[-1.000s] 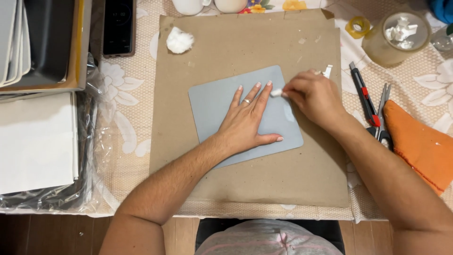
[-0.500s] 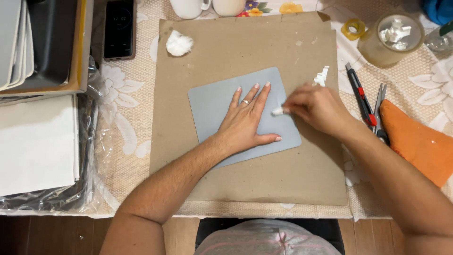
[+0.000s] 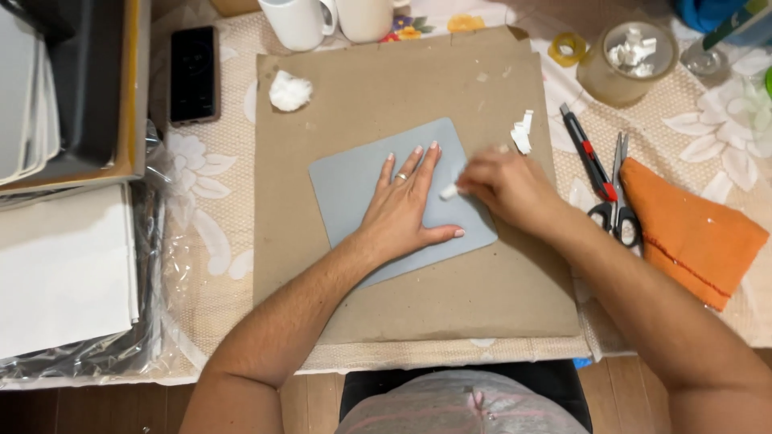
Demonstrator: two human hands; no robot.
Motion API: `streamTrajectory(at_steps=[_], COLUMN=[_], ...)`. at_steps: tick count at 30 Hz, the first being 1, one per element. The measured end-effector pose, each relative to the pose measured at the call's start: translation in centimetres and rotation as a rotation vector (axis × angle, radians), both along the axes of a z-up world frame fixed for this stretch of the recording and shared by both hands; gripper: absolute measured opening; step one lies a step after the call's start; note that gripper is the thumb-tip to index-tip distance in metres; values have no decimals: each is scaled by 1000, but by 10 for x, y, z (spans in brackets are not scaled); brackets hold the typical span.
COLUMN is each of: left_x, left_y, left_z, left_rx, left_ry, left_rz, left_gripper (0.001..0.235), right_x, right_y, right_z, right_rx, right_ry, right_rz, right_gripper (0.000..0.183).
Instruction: The person is preparing printed materials by applying adhesive strips and mounting them onto a backing board, occasionally wiping the surface.
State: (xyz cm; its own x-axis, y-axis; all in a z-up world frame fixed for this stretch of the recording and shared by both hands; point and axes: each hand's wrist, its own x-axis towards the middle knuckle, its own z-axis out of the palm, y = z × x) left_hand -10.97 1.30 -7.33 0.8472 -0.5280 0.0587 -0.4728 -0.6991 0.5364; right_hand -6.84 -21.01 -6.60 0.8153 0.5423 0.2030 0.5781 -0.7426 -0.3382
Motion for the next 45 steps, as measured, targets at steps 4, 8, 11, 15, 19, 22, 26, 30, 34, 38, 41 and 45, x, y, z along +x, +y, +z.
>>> streamTrajectory(at_steps=[4, 8, 11, 15, 19, 22, 26, 30, 34, 38, 41, 45], left_x=[6, -20, -55, -72, -55, -56, -55, -50, -51, -52, -53, -57], left_y=[10, 58, 88, 104, 112, 93, 75, 70, 77, 69, 64, 58], left_z=[-10, 7, 43, 22, -12, -14, -9, -18, -23, -20, -15, -14], left_rx=[-496, -1002, -1330, -1455, -1392, -1108, -773, -837, -1004, -1155, -1246, -1339], left_ry=[92, 164, 514, 768, 754, 792, 739, 496, 589, 648, 689, 701], left_rz=[168, 590, 823, 906, 811, 605, 552, 554, 498, 483, 494, 497], left_gripper=[107, 72, 86, 81, 33, 46, 45, 47, 51, 55, 53, 55], right_x=[3, -9, -3, -11, -14, -18, -20, -20, -33, -39, -41, -42], right_y=[-28, -22, -13, -11, -10, -6, -4, -15, -12, -12, -12, -12], right_z=[-26, -31, -50, -64, -47, -46, -42, -32, -16, -13, -12, -12], right_rx=[370, 851, 1109, 1212, 1249, 1238, 1230, 1243, 1223, 1197, 1145, 1139], right_ry=[109, 410, 671, 764, 740, 695, 660, 328, -50, -210, -279, -260], right_rz=[-221, -403, -483, -486, -444, -402, -374, -363, -266, -179, -192, -186], right_gripper=[9, 12, 12, 9, 8, 9, 9, 11, 13, 10, 12, 15])
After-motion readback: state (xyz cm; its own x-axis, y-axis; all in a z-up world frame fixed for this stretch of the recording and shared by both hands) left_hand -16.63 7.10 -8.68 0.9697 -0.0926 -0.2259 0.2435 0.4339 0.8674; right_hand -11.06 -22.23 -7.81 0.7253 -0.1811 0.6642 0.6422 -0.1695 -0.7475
